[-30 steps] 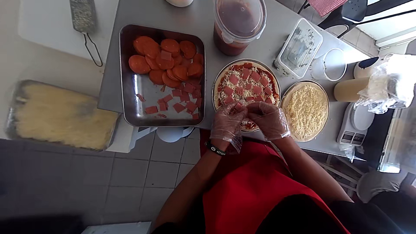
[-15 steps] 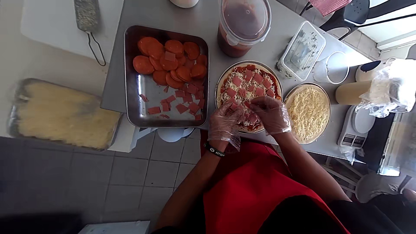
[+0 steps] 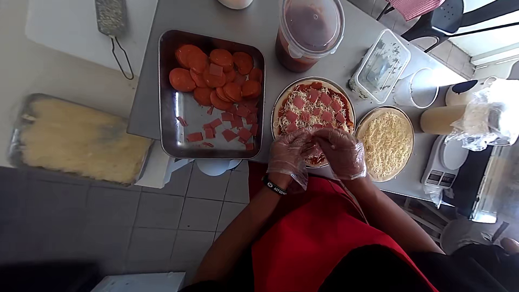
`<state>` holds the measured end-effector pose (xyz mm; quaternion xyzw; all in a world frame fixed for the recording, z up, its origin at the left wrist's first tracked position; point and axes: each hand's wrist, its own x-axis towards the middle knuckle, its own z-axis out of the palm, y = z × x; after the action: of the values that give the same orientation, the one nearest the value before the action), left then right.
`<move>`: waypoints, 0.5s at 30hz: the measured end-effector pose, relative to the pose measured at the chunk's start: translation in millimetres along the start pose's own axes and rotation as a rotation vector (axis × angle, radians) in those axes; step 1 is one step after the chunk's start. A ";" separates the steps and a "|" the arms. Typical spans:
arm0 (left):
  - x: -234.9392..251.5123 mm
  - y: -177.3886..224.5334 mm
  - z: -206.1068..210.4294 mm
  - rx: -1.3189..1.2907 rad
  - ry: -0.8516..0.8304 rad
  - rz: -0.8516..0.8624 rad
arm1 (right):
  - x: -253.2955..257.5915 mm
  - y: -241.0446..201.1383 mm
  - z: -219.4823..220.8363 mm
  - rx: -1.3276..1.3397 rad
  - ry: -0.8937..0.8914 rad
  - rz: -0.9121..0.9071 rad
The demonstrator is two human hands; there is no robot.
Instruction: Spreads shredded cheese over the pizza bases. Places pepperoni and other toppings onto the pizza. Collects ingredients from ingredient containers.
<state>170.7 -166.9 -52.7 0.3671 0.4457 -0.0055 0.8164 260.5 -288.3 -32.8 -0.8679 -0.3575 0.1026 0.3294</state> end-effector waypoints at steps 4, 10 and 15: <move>4.8 7.2 -5.1 0.111 0.027 0.075 | 42.9 9.9 -0.2 -0.050 -0.055 0.224; 0.0 9.4 -13.9 0.156 0.021 0.119 | 70.2 28.4 23.9 -0.133 0.014 0.106; -2.8 6.3 -9.7 0.168 -0.057 0.051 | 21.8 8.8 -10.3 0.200 -0.117 0.272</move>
<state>164.1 -157.3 -50.2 0.4451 0.4110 -0.0327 0.7949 285.4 -283.1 -29.3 -0.8638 -0.2433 0.2314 0.3757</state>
